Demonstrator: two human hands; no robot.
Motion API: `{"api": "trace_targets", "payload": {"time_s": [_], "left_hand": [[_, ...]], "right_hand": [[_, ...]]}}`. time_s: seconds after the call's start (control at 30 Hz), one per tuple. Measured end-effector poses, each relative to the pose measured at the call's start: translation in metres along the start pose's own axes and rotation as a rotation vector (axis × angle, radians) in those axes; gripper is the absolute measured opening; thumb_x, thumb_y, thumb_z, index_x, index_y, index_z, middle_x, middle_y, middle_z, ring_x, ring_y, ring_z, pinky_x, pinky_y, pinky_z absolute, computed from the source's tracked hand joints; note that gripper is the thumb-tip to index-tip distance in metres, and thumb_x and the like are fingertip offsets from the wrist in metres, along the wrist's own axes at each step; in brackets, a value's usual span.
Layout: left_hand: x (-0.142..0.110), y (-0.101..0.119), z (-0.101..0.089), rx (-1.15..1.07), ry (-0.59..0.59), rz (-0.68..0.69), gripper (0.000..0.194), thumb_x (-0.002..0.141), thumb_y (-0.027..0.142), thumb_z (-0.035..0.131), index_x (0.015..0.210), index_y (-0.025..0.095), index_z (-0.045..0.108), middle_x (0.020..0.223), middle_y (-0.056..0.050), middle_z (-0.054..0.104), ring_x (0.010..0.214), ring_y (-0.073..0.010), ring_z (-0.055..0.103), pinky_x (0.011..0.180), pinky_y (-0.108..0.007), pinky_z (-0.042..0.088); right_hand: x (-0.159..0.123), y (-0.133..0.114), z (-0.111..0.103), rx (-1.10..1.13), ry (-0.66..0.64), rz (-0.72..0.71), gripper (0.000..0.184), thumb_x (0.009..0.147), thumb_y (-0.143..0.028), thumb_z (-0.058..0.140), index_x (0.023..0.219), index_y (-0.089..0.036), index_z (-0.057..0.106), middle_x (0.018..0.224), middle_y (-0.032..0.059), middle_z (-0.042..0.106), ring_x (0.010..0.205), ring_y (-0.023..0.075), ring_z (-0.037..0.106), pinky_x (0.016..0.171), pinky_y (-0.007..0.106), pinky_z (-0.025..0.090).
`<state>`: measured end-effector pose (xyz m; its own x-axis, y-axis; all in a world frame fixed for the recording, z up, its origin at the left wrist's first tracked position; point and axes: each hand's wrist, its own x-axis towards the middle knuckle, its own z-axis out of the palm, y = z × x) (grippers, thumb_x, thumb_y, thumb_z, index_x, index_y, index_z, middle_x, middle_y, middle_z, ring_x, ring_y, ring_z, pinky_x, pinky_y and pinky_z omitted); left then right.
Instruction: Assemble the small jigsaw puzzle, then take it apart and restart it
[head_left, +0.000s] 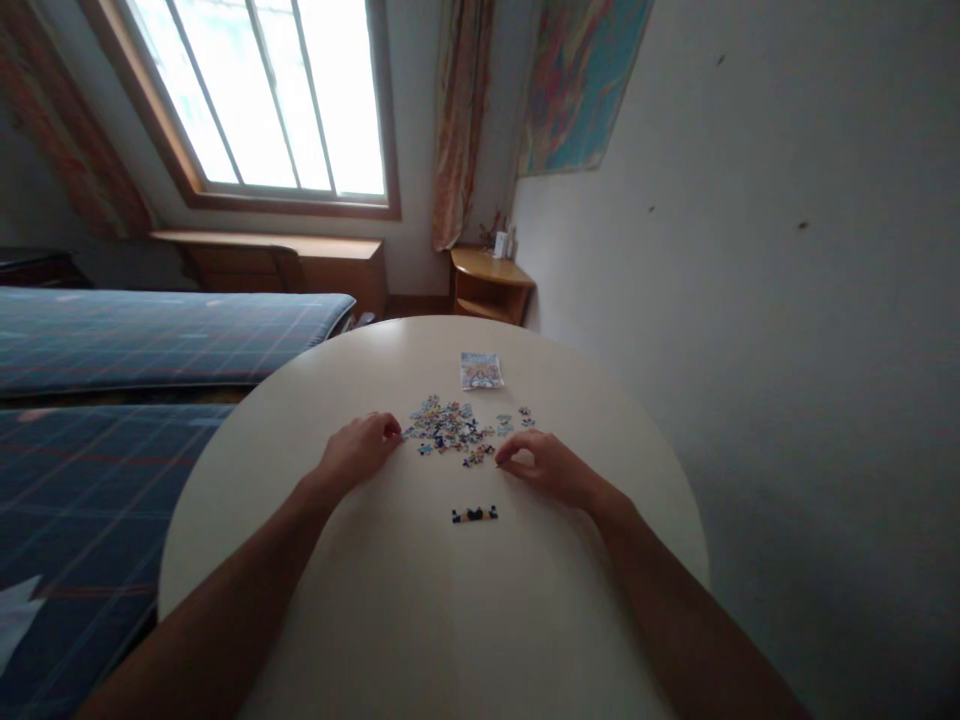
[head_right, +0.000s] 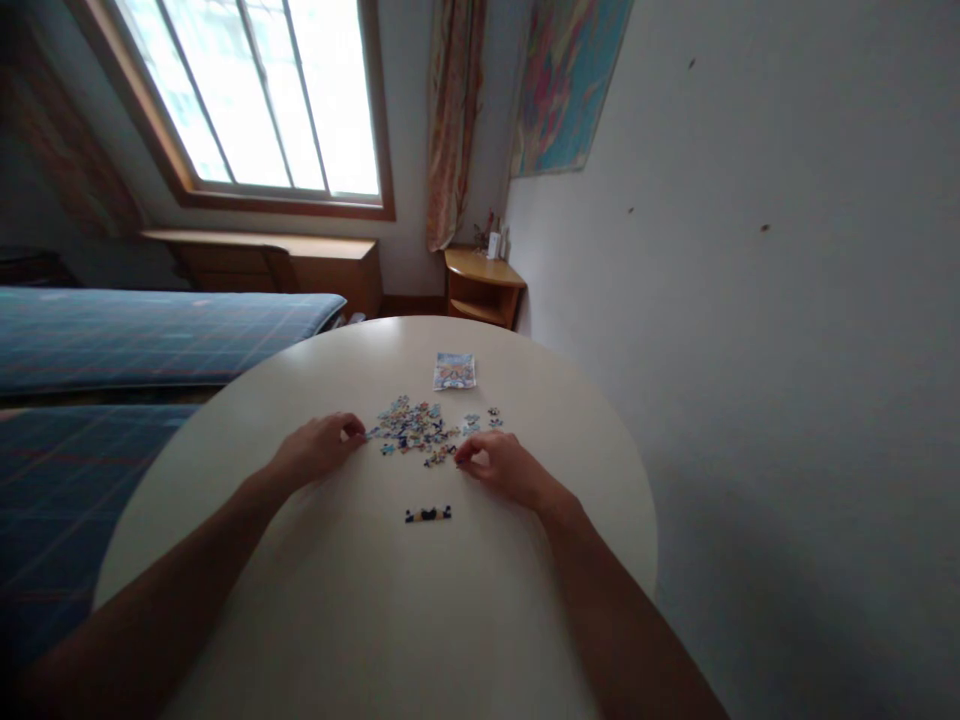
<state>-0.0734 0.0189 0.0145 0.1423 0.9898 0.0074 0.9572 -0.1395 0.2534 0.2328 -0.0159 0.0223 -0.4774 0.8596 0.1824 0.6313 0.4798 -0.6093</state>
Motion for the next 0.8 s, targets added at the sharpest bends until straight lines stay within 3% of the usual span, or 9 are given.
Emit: {"api": "trace_targets", "payload": {"time_s": [0.07, 0.17, 0.23, 0.3, 0.43, 0.8], "left_hand": [[0.001, -0.001, 0.001, -0.007, 0.000, 0.000, 0.023, 0.088, 0.033, 0.051, 0.099, 0.024, 0.069, 0.104, -0.006, 0.072, 0.093, -0.0237, 0.066, 0.076, -0.030, 0.047], [0.004, -0.003, 0.002, -0.024, 0.002, -0.009, 0.023, 0.087, 0.032, 0.051, 0.099, 0.025, 0.069, 0.104, -0.005, 0.072, 0.093, -0.0231, 0.066, 0.076, -0.030, 0.048], [0.005, -0.004, 0.003, -0.034, 0.006, -0.016, 0.022, 0.087, 0.032, 0.052, 0.099, 0.025, 0.069, 0.103, -0.005, 0.073, 0.093, -0.0228, 0.066, 0.076, -0.029, 0.048], [0.005, -0.005, 0.003, -0.036, 0.009, -0.019, 0.023, 0.086, 0.032, 0.052, 0.099, 0.025, 0.069, 0.102, -0.004, 0.073, 0.093, -0.0225, 0.066, 0.076, -0.028, 0.048], [0.005, -0.005, 0.003, -0.031, 0.012, -0.016, 0.022, 0.086, 0.033, 0.052, 0.098, 0.025, 0.069, 0.102, -0.004, 0.073, 0.093, -0.0228, 0.066, 0.075, -0.029, 0.047], [0.005, 0.001, 0.005, -0.052, 0.064, -0.036, 0.026, 0.088, 0.038, 0.051, 0.100, 0.023, 0.068, 0.102, -0.005, 0.073, 0.091, -0.0222, 0.067, 0.075, -0.029, 0.048]], "right_hand": [[0.003, -0.013, 0.008, 0.078, 0.008, -0.084, 0.014, 0.090, -0.025, 0.059, 0.091, -0.021, 0.072, 0.095, 0.0044, 0.074, 0.091, 0.0159, 0.066, 0.087, 0.030, 0.048], [0.008, -0.035, 0.028, 0.115, 0.075, -0.071, 0.017, 0.086, -0.027, 0.066, 0.102, -0.024, 0.071, 0.089, 0.0018, 0.074, 0.082, 0.0149, 0.068, 0.081, 0.029, 0.049], [0.012, -0.047, 0.042, 0.129, 0.086, -0.054, 0.010, 0.084, -0.030, 0.069, 0.091, -0.022, 0.072, 0.081, 0.0004, 0.074, 0.074, 0.0137, 0.067, 0.075, 0.026, 0.049], [0.015, -0.052, 0.054, 0.105, 0.056, -0.102, 0.007, 0.083, -0.029, 0.071, 0.085, -0.023, 0.074, 0.080, -0.0008, 0.074, 0.076, 0.0135, 0.067, 0.079, 0.026, 0.048], [0.020, -0.051, 0.068, 0.011, 0.015, -0.089, 0.003, 0.080, -0.026, 0.075, 0.081, -0.026, 0.076, 0.075, -0.0019, 0.075, 0.078, 0.0160, 0.067, 0.086, 0.030, 0.045], [0.019, -0.048, 0.072, -0.064, -0.008, -0.185, 0.006, 0.077, -0.024, 0.073, 0.082, -0.025, 0.076, 0.077, 0.0007, 0.072, 0.078, 0.0158, 0.064, 0.081, 0.028, 0.044]]}}
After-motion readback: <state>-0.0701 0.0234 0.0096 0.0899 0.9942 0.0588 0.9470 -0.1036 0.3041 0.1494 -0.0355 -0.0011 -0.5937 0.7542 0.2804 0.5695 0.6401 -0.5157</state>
